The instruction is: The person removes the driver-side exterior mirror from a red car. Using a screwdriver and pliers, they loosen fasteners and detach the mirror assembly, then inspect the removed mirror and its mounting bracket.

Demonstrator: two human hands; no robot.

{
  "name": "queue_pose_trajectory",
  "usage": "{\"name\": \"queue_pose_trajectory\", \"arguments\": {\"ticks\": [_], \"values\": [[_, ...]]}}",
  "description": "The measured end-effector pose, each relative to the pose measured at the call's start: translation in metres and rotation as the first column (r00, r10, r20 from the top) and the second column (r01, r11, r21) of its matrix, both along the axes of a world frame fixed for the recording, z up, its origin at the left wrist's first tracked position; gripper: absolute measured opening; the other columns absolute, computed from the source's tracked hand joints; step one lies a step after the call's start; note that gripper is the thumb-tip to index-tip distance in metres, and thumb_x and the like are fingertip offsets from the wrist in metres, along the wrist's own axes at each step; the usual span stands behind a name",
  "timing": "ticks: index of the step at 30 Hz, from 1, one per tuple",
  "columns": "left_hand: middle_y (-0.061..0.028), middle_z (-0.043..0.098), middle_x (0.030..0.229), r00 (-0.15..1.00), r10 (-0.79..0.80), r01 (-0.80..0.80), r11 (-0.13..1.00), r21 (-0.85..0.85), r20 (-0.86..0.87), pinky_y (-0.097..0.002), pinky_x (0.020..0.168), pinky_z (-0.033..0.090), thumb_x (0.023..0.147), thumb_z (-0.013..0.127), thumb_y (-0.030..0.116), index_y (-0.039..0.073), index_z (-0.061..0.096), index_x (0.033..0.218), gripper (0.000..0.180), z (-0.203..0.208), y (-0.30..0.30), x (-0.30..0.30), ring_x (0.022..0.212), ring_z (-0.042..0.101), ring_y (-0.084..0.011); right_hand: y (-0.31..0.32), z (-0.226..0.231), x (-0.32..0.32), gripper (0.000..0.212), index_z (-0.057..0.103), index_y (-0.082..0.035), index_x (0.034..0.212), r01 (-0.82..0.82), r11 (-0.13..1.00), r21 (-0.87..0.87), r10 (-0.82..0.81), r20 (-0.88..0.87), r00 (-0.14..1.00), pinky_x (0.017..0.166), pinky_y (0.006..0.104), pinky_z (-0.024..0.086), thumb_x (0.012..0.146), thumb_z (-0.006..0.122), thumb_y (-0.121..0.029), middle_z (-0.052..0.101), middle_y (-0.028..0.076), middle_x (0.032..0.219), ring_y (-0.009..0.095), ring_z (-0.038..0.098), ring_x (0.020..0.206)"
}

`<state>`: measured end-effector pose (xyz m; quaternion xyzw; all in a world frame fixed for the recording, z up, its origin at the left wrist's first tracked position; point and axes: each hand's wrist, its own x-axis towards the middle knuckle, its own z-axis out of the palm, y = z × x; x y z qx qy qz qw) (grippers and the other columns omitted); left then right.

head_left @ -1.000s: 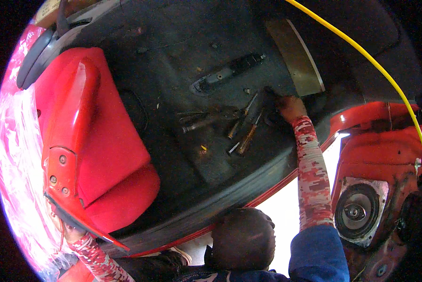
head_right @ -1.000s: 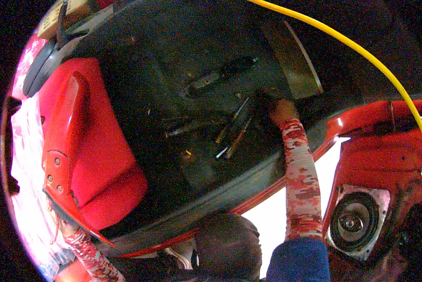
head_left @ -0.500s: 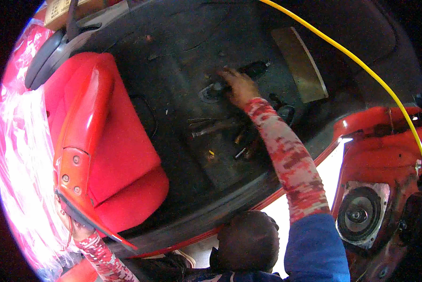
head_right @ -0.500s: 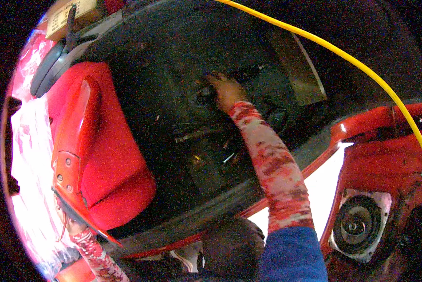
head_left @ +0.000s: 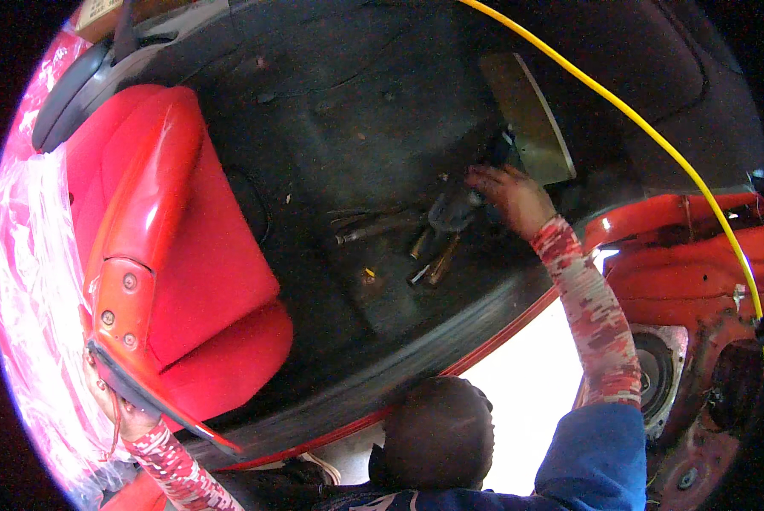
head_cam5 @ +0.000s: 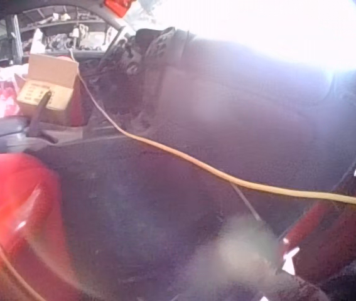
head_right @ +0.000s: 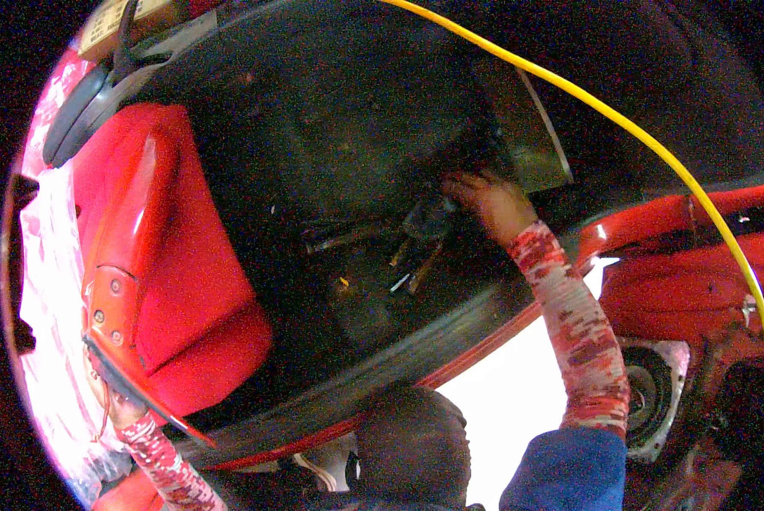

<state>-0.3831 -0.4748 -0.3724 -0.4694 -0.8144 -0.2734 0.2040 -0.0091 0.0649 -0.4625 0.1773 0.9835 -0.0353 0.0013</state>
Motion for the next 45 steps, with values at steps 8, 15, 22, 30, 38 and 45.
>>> {"name": "queue_pose_trajectory", "arguments": {"ticks": [8, 15, 22, 30, 38, 45], "values": [[-0.0187, 0.056, 0.127, 0.997, 0.075, -0.075, 0.991, -0.112, -0.002, -0.0444, 0.090, 0.055, 0.095, 0.068, 0.047, -0.005, 0.047, 0.141, 0.073, -0.003, -0.001, -0.005, 0.116, 0.059, -0.0306, 0.020, -0.035, 0.035, 0.050, 0.062, -0.016, 0.136, 0.465, 0.689, -0.556, -0.529, 0.053, 0.847, 0.110, 0.0436, 0.044, 0.086, 0.066, -0.014, 0.058, 0.013, 0.144, 0.031, 0.056, 0.130], [-0.0198, 0.053, 0.134, 0.995, 0.038, -0.048, 0.993, -0.107, -0.087, -0.0470, 0.095, 0.051, 0.096, 0.067, 0.041, -0.001, 0.044, 0.145, 0.068, -0.008, -0.009, -0.012, 0.121, 0.057, -0.0347, 0.031, -0.064, 0.018, 0.110, 0.040, -0.012, 0.154, 0.599, 0.335, -0.727, -0.809, 0.104, 0.579, 0.115, 0.0470, 0.036, 0.068, 0.082, -0.066, 0.045, 0.015, 0.156, 0.035, 0.040, 0.144], [-0.0211, 0.049, 0.140, 0.997, -0.014, 0.010, 0.998, -0.063, -0.072, -0.0498, 0.102, 0.047, 0.099, 0.064, 0.035, 0.003, 0.041, 0.149, 0.064, -0.013, -0.015, -0.016, 0.127, 0.053, -0.0380, 0.047, -0.091, 0.031, 0.091, 0.051, -0.014, 0.143, 0.557, -0.361, -0.748, -0.705, 0.610, 0.362, 0.102, 0.0547, 0.044, 0.071, 0.083, -0.059, 0.056, 0.011, 0.139, 0.030, 0.051, 0.128], [-0.0224, 0.047, 0.144, 0.999, 0.037, -0.037, 0.999, 0.003, 0.039, -0.0508, 0.112, 0.038, 0.106, 0.049, 0.042, -0.001, 0.039, 0.149, 0.062, -0.020, -0.017, -0.014, 0.132, 0.050, -0.0377, 0.068, -0.146, 0.031, 0.045, 0.068, -0.013, 0.119, 0.419, -0.415, -0.808, -0.757, 0.562, 0.334, 0.096, 0.0479, 0.052, 0.086, 0.075, -0.044, 0.070, 0.007, 0.113, 0.027, 0.064, 0.104], [-0.0181, 0.058, 0.125, 0.965, 0.006, -0.034, 0.994, 0.102, 0.263, -0.0418, 0.100, 0.047, 0.095, 0.066, 0.037, -0.005, 0.049, 0.138, 0.063, -0.004, 0.007, -0.004, 0.116, 0.058, -0.0294, 0.092, -0.178, 0.054, 0.031, 0.068, -0.011, 0.122, 0.120, 0.067, -0.991, -0.737, 0.032, 0.675, 0.096, 0.0435, 0.054, 0.098, 0.062, -0.031, 0.071, 0.008, 0.116, 0.025, 0.067, 0.106], [-0.0118, 0.059, 0.115, 0.871, 0.054, -0.143, 0.979, 0.147, 0.489, -0.0358, 0.097, 0.048, 0.097, 0.061, 0.029, -0.005, 0.053, 0.129, 0.047, -0.004, 0.013, 0.004, 0.108, 0.059, -0.0199, 0.062, -0.109, 0.040, 0.026, 0.069, -0.011, 0.118, -0.237, -0.324, -0.916, -0.892, 0.212, 0.399, 0.092, 0.0421, 0.055, 0.099, 0.061, -0.028, 0.072, 0.009, 0.105, 0.026, 0.068, 0.096]]}}
